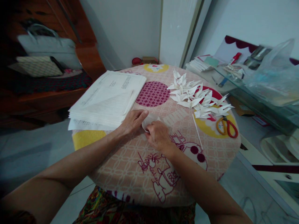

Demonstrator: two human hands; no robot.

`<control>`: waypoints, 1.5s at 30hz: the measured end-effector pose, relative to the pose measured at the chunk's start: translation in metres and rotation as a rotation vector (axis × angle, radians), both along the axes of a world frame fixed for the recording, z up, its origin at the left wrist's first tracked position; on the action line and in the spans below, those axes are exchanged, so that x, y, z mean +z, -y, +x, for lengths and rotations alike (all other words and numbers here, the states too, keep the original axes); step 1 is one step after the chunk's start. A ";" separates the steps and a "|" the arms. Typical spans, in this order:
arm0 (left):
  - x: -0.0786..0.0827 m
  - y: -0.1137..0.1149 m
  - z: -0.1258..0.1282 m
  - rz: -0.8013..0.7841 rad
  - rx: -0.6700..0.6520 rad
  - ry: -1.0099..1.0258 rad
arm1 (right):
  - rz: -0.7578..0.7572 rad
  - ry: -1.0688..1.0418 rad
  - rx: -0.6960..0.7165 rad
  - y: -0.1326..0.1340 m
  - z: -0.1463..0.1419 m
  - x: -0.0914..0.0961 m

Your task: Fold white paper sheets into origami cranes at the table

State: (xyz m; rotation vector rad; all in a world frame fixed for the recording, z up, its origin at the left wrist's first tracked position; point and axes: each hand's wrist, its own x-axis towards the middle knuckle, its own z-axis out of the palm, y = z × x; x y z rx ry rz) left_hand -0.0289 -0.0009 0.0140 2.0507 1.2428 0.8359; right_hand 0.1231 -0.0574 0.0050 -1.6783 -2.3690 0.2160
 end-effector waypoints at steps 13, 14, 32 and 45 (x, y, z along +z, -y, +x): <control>-0.017 -0.011 -0.009 -0.318 -0.117 0.231 | 0.220 0.028 0.025 0.006 -0.010 -0.016; -0.017 -0.011 -0.009 -0.320 -0.113 0.226 | 0.230 0.025 0.030 0.005 -0.010 -0.018; -0.016 -0.010 -0.009 -0.299 -0.143 0.189 | 0.054 -0.130 0.043 -0.010 0.007 -0.014; 0.002 0.001 -0.007 -0.048 -0.133 -0.030 | -0.037 -0.289 0.031 -0.012 0.016 -0.008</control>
